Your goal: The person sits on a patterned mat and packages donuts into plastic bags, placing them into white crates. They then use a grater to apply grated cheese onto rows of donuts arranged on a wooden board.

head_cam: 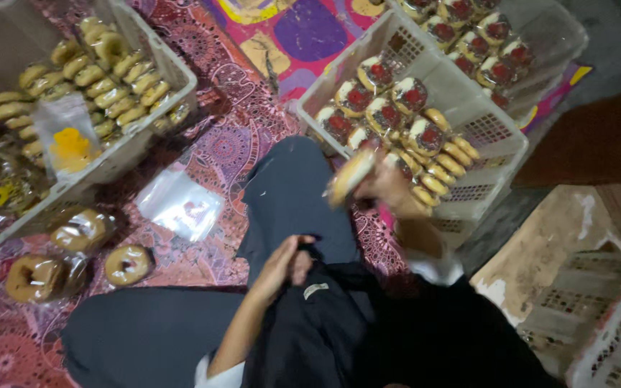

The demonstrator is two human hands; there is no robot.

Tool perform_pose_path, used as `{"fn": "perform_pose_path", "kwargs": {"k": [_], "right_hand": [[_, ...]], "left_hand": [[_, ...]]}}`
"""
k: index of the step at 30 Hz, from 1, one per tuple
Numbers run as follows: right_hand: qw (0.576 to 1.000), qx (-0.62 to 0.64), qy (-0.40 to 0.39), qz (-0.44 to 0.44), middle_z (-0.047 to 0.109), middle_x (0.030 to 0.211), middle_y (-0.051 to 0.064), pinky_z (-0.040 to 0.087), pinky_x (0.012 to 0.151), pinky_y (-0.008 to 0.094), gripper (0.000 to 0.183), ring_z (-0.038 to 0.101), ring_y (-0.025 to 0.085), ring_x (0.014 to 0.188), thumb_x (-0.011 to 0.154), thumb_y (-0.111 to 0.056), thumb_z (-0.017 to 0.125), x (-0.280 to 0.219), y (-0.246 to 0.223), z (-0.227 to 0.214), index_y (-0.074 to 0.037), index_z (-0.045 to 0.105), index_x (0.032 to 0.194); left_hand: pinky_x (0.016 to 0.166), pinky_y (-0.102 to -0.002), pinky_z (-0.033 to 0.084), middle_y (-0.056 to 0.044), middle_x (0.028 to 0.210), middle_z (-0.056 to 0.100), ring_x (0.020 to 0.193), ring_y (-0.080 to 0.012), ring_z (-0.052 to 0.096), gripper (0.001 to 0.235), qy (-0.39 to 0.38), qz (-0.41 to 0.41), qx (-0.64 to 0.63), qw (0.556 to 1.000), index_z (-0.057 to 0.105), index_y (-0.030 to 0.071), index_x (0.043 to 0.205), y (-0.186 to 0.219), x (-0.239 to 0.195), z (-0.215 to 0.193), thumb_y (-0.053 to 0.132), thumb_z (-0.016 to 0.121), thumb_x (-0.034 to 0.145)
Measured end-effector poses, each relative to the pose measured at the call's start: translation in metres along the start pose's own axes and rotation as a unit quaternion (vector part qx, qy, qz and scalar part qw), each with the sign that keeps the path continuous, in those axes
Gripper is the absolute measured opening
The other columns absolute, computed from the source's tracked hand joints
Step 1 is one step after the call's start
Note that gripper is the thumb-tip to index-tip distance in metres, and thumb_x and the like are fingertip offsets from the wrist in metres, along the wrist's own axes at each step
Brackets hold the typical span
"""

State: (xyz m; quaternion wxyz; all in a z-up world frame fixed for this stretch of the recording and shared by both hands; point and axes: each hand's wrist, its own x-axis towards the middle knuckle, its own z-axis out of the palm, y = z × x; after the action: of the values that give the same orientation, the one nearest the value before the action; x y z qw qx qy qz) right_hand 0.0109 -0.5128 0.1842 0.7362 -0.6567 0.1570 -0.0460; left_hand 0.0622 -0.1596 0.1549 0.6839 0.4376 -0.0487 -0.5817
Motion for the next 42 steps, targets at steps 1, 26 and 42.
{"fn": "perform_pose_path", "kwargs": {"k": [1,26,42], "right_hand": [[0.995,-0.027,0.090,0.012,0.068,0.111,0.011,0.061,0.085,0.038,0.059,0.069,0.022,0.096,0.084,-0.002,0.081,0.023,-0.010,-0.053,0.000,0.054,0.137],[0.753,-0.648,0.090,-0.063,0.029,0.164,0.023,0.020,0.117,0.069,0.062,0.021,0.055,0.145,0.105,-0.050,0.042,0.126,0.066,-0.113,-0.014,0.049,0.155],[0.959,-0.003,-0.242,0.146,0.070,0.123,-0.003,0.056,0.081,0.020,0.042,0.067,0.003,0.102,0.097,-0.038,0.070,0.222,0.154,0.442,-0.015,0.065,0.132]], "left_hand": [[0.052,-0.024,0.037,0.000,0.076,0.057,0.059,-0.0097,0.049,0.050,0.063,0.022,0.076,0.995,0.063,0.006,0.129,0.003,-0.008,-0.010,0.046,0.047,0.105],[0.076,-0.029,0.053,-0.005,0.098,0.072,0.083,-0.0148,0.067,0.037,0.338,0.087,0.049,0.936,0.065,0.008,0.125,-0.057,-0.113,-0.151,0.032,0.060,0.098],[0.068,-0.045,0.040,-0.017,0.085,0.058,0.077,-0.0301,0.051,0.038,0.580,0.359,-0.047,0.730,0.057,-0.010,0.104,0.068,-0.124,-0.406,0.026,0.069,0.105]]}}
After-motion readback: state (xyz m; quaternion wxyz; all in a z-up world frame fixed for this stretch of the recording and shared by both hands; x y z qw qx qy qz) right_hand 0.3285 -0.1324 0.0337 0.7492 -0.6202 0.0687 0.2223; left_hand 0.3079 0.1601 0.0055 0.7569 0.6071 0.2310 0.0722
